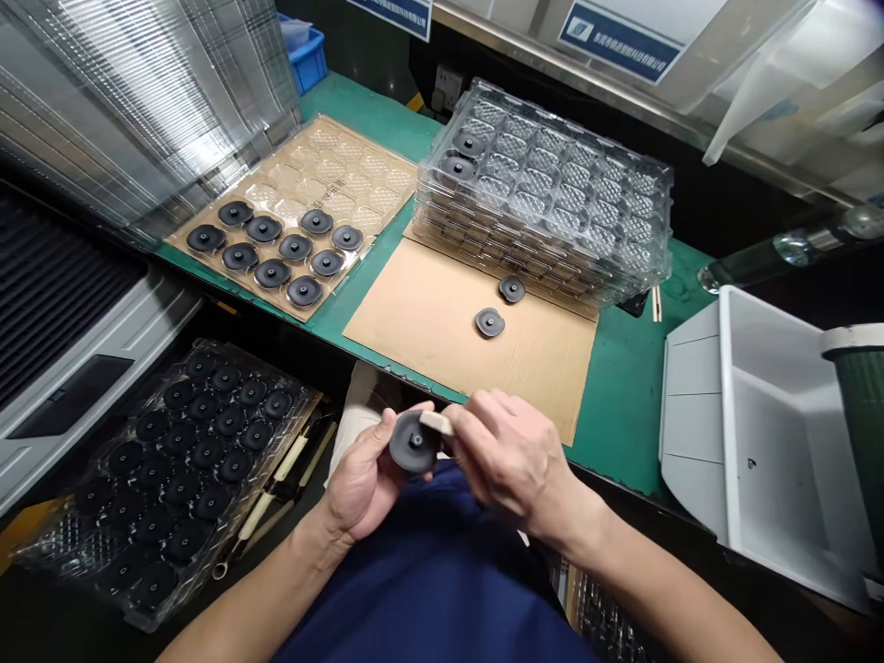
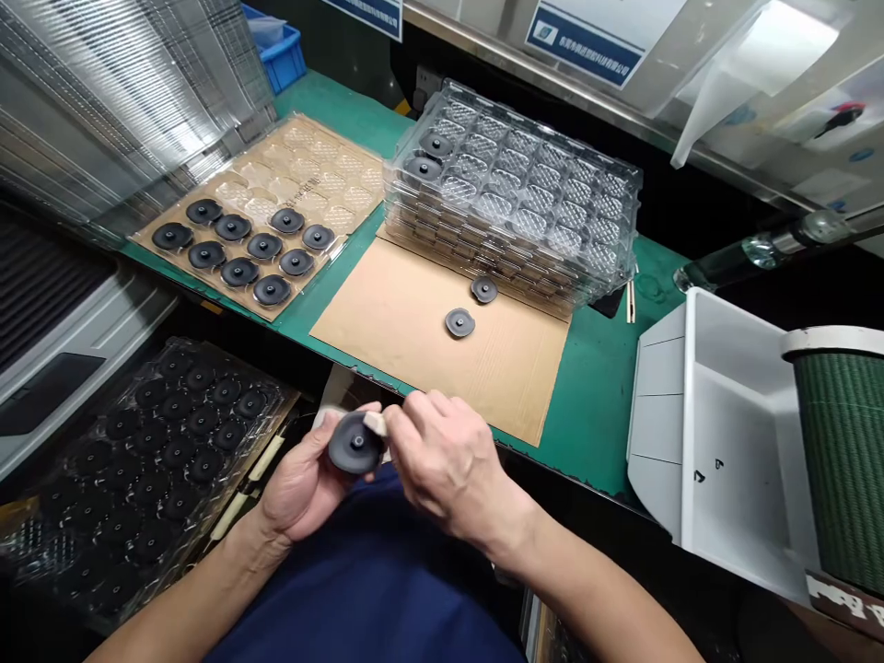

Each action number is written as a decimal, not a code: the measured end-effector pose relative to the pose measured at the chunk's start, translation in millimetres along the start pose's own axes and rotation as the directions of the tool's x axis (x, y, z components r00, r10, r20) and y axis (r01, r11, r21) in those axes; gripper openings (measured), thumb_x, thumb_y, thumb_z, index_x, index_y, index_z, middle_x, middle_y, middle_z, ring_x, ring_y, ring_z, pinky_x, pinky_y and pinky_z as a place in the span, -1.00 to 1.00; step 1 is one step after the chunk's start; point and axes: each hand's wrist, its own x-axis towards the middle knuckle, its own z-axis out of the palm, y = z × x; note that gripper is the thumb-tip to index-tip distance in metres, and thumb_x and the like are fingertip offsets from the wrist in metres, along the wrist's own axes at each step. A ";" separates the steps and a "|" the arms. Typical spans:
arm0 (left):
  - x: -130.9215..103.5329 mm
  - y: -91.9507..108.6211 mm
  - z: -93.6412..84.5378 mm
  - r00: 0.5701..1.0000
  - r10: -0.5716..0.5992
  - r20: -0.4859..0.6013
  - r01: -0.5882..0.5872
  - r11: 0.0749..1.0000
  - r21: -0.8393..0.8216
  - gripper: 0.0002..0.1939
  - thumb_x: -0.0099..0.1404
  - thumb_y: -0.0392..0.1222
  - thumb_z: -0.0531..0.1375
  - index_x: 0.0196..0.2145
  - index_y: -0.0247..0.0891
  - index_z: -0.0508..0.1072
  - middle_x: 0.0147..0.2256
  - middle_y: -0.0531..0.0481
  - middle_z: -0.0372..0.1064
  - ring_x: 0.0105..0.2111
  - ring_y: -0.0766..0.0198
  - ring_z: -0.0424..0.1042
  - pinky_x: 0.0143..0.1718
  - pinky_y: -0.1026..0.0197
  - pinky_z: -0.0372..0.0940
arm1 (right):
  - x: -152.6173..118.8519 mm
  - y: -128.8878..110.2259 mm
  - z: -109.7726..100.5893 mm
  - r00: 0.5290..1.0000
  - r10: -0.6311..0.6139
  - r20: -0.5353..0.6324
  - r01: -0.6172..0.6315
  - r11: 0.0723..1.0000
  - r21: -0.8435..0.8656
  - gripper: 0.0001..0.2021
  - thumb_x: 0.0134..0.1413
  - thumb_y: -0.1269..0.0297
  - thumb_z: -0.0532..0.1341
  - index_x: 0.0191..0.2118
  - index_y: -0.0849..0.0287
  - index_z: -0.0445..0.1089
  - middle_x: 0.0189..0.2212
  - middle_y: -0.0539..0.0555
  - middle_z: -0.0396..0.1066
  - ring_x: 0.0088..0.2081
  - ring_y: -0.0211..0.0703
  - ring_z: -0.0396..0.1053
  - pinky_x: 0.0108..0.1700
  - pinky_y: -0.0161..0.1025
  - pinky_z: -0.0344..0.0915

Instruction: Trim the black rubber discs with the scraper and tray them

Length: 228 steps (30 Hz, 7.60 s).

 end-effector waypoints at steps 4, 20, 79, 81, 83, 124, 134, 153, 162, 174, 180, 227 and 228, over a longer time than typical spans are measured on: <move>-3.1 5.3 0.6 0.984 0.161 -0.071 -0.156 0.985 0.069 -0.54 0.32 0.09 0.34 0.02 -0.30 0.62 -0.27 -0.10 0.54 -0.36 0.22 0.46 -0.31 0.18 0.46 | -7.3 -5.9 5.8 0.995 0.098 -0.010 -0.097 0.993 0.068 -0.77 0.41 0.37 0.04 -0.30 0.19 0.36 -0.41 0.05 0.22 -0.40 -0.13 0.08 -0.33 -0.15 -0.01; 4.0 4.8 -2.9 0.999 0.033 -0.007 -0.033 0.999 0.020 -0.54 0.29 0.10 0.36 -0.02 -0.28 0.62 -0.27 -0.08 0.54 -0.35 0.18 0.49 -0.35 0.14 0.48 | -2.0 7.0 6.8 0.998 0.064 0.026 -0.065 0.998 0.028 -0.77 0.42 0.34 0.04 -0.30 0.19 0.34 -0.40 0.05 0.23 -0.38 -0.13 0.11 -0.32 -0.15 0.03; -0.7 27.2 -12.2 0.977 0.179 0.114 -0.186 0.981 0.055 -0.53 0.21 -0.12 0.45 0.08 -0.19 0.59 0.02 -0.16 0.58 0.03 0.12 0.54 0.09 0.24 0.39 | 7.6 -8.8 7.0 0.989 0.144 0.026 -0.145 0.936 0.321 -0.80 0.37 0.32 0.05 -0.36 0.13 0.22 -0.49 -0.04 0.31 -0.48 -0.28 0.20 -0.38 -0.29 0.02; 0.3 26.7 -12.4 0.982 0.155 0.108 -0.161 0.986 0.052 -0.55 0.22 -0.13 0.44 0.07 -0.21 0.59 0.00 -0.16 0.59 0.01 0.14 0.55 0.07 0.25 0.40 | 6.0 -6.3 8.9 0.979 0.205 -0.003 -0.197 0.945 0.260 -0.79 0.38 0.33 0.03 -0.35 0.13 0.23 -0.49 -0.02 0.32 -0.48 -0.27 0.21 -0.39 -0.28 0.01; 0.9 26.4 -12.8 0.986 0.140 0.093 -0.144 0.988 0.046 -0.57 0.25 -0.12 0.42 0.06 -0.21 0.59 -0.01 -0.15 0.60 -0.02 0.16 0.56 0.04 0.27 0.41 | 4.4 -4.9 11.2 0.981 0.194 -0.001 -0.187 0.949 0.254 -0.78 0.38 0.33 0.03 -0.36 0.13 0.23 -0.49 -0.03 0.31 -0.49 -0.27 0.20 -0.39 -0.28 0.00; 5.0 13.6 -10.2 0.999 -0.033 -0.041 0.035 0.997 0.066 -0.56 0.24 0.00 0.41 0.00 -0.30 0.64 -0.26 -0.10 0.57 -0.31 0.21 0.49 -0.21 0.20 0.47 | -13.4 -2.8 32.0 0.976 0.175 0.131 -0.211 0.912 0.351 -0.81 0.39 0.29 0.05 -0.32 0.12 0.21 -0.47 -0.06 0.30 -0.47 -0.28 0.18 -0.37 -0.27 -0.01; 6.2 14.7 -7.2 0.996 -0.030 -0.090 0.043 0.987 0.157 -0.52 0.17 0.05 0.43 -0.05 -0.33 0.66 -0.29 -0.12 0.54 -0.41 0.18 0.46 -0.42 0.20 0.42 | -12.5 2.3 33.0 0.965 0.228 0.131 -0.258 0.912 0.319 -0.80 0.39 0.30 0.05 -0.32 0.13 0.27 -0.46 -0.03 0.37 -0.47 -0.28 0.25 -0.39 -0.26 -0.03; 7.4 16.2 -16.5 0.978 -0.206 0.046 0.191 0.957 0.217 -0.58 0.30 0.13 0.33 -0.34 -0.36 0.65 -0.47 -0.14 0.51 -0.52 0.19 0.46 -0.56 0.25 0.35 | 2.7 7.1 24.0 0.992 -0.044 0.116 0.034 0.996 0.087 -0.79 0.45 0.29 0.03 -0.21 0.18 0.35 -0.43 0.00 0.30 -0.46 -0.17 0.08 -0.36 -0.15 -0.01; 7.7 9.6 -15.9 0.964 -0.240 0.116 0.234 0.970 0.058 -0.58 0.28 0.11 0.35 -0.22 -0.38 0.67 -0.41 -0.13 0.54 -0.49 0.21 0.46 -0.55 0.24 0.37 | 10.7 11.8 21.8 0.978 -0.186 0.096 0.182 0.982 0.045 -0.87 0.32 0.27 0.15 -0.06 0.10 0.33 -0.33 0.04 0.35 -0.36 -0.14 0.18 -0.36 -0.15 -0.03; 8.7 25.4 -2.4 0.918 0.397 0.012 -0.391 0.898 0.201 -0.39 -0.09 -0.29 0.59 -0.04 -0.08 0.64 -0.03 -0.03 0.59 -0.02 0.13 0.53 0.05 0.21 0.39 | 14.7 -18.7 24.2 0.937 0.349 0.021 -0.313 0.811 0.494 -0.77 0.34 0.28 0.04 -0.40 0.09 0.09 -0.57 -0.10 0.14 -0.58 -0.31 -0.02 -0.47 -0.28 -0.07; 3.2 29.5 -2.3 0.933 0.359 0.024 -0.359 0.923 0.140 -0.49 0.05 -0.18 0.55 -0.01 -0.09 0.65 -0.02 -0.07 0.61 0.03 0.11 0.54 0.10 0.20 0.38 | 13.2 -11.4 19.7 0.948 0.318 0.013 -0.296 0.864 0.407 -0.77 0.35 0.30 0.07 -0.40 0.11 0.14 -0.56 -0.09 0.18 -0.56 -0.31 0.04 -0.45 -0.25 -0.08; -2.8 31.2 -12.5 0.981 0.051 0.187 -0.063 0.996 0.060 -0.37 0.22 -0.07 0.42 0.24 -0.09 0.46 0.04 -0.16 0.54 0.03 -0.04 0.53 -0.03 -0.03 0.52 | 16.1 49.9 47.9 0.935 0.354 -0.026 -0.353 0.935 0.034 -0.70 0.46 0.15 0.05 -0.30 0.14 0.37 -0.41 0.02 0.42 -0.41 -0.24 0.28 -0.35 -0.24 -0.04; -3.0 30.6 -10.1 0.984 0.036 0.173 -0.048 0.997 0.067 -0.39 0.25 -0.11 0.40 0.24 -0.10 0.45 0.06 -0.18 0.52 0.06 -0.08 0.51 -0.03 -0.07 0.53 | 11.6 63.3 57.4 0.904 0.427 -0.029 -0.426 0.904 0.030 -0.69 0.45 0.12 0.07 -0.31 0.14 0.37 -0.42 0.02 0.42 -0.41 -0.24 0.28 -0.35 -0.26 -0.04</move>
